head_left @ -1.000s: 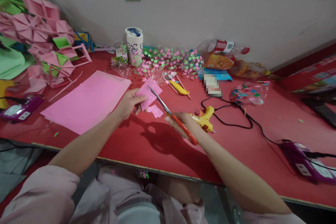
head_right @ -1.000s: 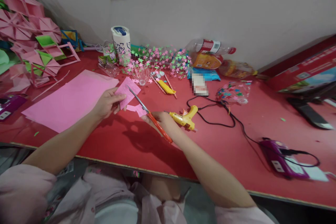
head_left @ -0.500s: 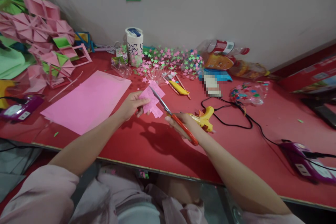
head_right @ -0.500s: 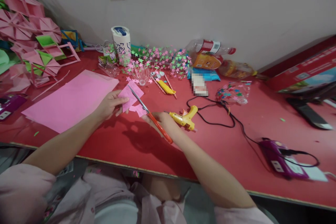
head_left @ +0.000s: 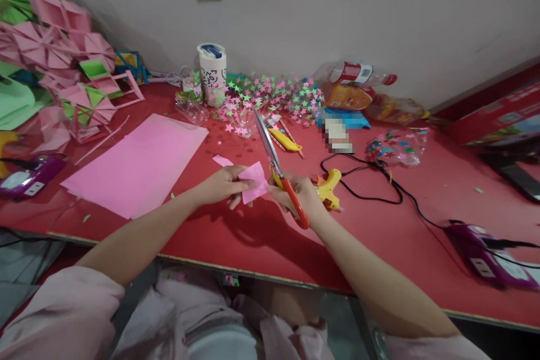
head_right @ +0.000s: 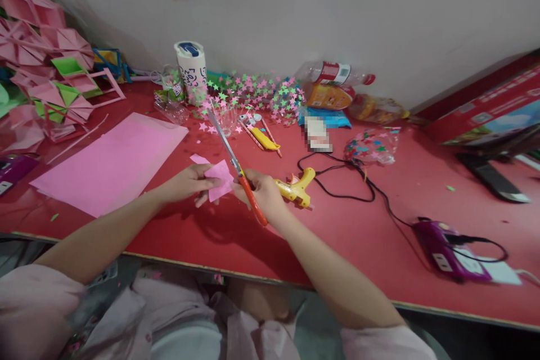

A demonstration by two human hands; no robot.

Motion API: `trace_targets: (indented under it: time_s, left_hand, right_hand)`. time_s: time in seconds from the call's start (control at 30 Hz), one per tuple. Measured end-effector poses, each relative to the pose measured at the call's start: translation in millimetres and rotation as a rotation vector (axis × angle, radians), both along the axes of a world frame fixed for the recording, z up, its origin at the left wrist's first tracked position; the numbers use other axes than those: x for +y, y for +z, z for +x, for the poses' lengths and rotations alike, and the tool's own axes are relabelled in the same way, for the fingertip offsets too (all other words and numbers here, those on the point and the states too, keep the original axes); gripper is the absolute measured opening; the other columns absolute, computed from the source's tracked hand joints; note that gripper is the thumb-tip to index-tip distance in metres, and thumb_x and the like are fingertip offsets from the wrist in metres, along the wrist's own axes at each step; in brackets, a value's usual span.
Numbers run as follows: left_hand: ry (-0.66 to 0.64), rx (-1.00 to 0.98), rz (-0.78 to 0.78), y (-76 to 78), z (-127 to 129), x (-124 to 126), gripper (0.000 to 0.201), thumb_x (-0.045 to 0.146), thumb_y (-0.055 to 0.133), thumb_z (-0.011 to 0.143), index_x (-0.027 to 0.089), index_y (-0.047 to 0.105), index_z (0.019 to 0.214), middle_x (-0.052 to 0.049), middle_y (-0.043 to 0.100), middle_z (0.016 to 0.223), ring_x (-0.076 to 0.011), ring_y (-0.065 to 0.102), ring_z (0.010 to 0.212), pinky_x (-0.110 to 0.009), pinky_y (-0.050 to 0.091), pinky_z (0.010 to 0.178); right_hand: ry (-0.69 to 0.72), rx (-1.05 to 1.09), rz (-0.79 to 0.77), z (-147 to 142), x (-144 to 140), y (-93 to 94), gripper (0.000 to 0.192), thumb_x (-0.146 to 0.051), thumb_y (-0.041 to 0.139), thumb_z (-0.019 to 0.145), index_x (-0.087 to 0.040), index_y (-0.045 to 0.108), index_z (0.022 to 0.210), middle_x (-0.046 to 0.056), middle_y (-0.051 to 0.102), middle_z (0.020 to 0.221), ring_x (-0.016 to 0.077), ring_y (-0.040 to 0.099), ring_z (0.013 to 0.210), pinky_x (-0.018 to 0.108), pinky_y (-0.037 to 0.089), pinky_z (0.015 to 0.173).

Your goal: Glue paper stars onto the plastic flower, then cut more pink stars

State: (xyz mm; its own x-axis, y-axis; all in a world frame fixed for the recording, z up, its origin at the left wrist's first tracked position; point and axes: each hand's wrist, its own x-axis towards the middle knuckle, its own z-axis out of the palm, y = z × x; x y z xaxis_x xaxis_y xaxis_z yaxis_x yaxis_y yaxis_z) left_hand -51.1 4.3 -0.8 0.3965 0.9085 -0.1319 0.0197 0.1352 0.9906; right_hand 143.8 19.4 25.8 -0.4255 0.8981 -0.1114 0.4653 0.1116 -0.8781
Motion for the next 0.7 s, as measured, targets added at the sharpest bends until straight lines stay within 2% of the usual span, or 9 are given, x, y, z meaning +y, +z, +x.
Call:
trace_targets:
  time_s: [0.1, 0.2, 0.27, 0.4, 0.5, 0.57, 0.7]
  left_hand:
    - [-0.036, -0.054, -0.021, -1.5, 2.1, -1.1, 0.024, 0.035, 0.064, 0.076, 0.014, 0.056, 0.085, -0.004, 0.072, 0.067, -0.0072, 0.056, 0.036, -0.018, 0.042, 0.04]
    - [-0.016, -0.067, -0.022, -1.3, 0.6, 0.7, 0.024, 0.035, 0.064, 0.075, 0.012, 0.058, 0.079, -0.005, 0.071, 0.065, -0.0072, 0.056, 0.036, -0.019, 0.043, 0.041]
    - [0.111, -0.089, 0.033, -0.4, -2.9, 3.6, 0.024, 0.035, 0.065, 0.074, 0.013, 0.056, 0.075, -0.003, 0.069, 0.059, -0.0068, 0.053, 0.034, -0.018, 0.04, 0.039]
    - [0.512, -0.212, 0.208, 3.4, -14.7, 11.6, 0.026, 0.037, 0.065, 0.073, 0.015, 0.051, 0.072, 0.002, 0.065, 0.052, -0.0055, 0.048, 0.03, -0.017, 0.036, 0.034]
    - [0.666, -0.231, 0.294, 6.6, -21.9, 15.4, 0.026, 0.038, 0.065, 0.073, 0.016, 0.051, 0.072, 0.003, 0.063, 0.052, -0.0046, 0.048, 0.031, -0.016, 0.033, 0.033]
    - [0.674, -0.216, 0.307, 7.3, -23.3, 15.7, 0.027, 0.038, 0.066, 0.073, 0.016, 0.051, 0.072, 0.003, 0.062, 0.052, -0.0046, 0.048, 0.032, -0.016, 0.033, 0.033]
    - [0.599, -0.166, 0.29, 6.4, -19.8, 12.6, 0.026, 0.038, 0.065, 0.074, 0.015, 0.052, 0.071, 0.002, 0.062, 0.051, -0.0058, 0.049, 0.032, -0.018, 0.035, 0.034]
  right_hand:
    - [-0.074, 0.061, 0.041, 0.2, -1.5, -0.7, 0.025, -0.043, 0.057, 0.072, -0.02, 0.047, 0.066, -0.008, 0.039, 0.041, 0.0076, 0.034, 0.036, 0.022, 0.027, 0.039]
    - [-0.077, 0.08, 0.073, 4.2, 1.6, -0.1, 0.033, -0.05, 0.056, 0.074, -0.021, 0.045, 0.064, -0.008, 0.039, 0.042, 0.0079, 0.035, 0.037, 0.022, 0.028, 0.041]
    - [-0.031, 0.041, 0.09, 8.3, 5.6, 0.6, 0.039, -0.056, 0.054, 0.075, -0.021, 0.042, 0.063, -0.007, 0.038, 0.042, 0.0083, 0.036, 0.039, 0.023, 0.029, 0.043]
    - [0.094, -0.199, 0.162, 14.0, 13.8, 0.7, 0.045, -0.064, 0.053, 0.074, -0.021, 0.044, 0.067, -0.005, 0.042, 0.052, 0.0102, 0.04, 0.048, 0.024, 0.029, 0.05]
    - [0.167, -0.407, 0.205, 13.4, 16.4, 0.1, 0.047, -0.067, 0.05, 0.074, -0.021, 0.045, 0.069, -0.003, 0.046, 0.057, 0.0121, 0.042, 0.053, 0.025, 0.029, 0.052]
    - [0.205, -0.479, 0.222, 11.7, 16.1, -0.1, 0.049, -0.069, 0.046, 0.076, -0.021, 0.042, 0.066, -0.003, 0.044, 0.056, 0.012, 0.041, 0.051, 0.025, 0.027, 0.052]
    - [0.247, -0.497, 0.241, 9.6, 14.2, -0.8, 0.052, -0.071, 0.038, 0.079, -0.022, 0.038, 0.062, -0.003, 0.041, 0.054, 0.0116, 0.039, 0.05, 0.025, 0.026, 0.052]
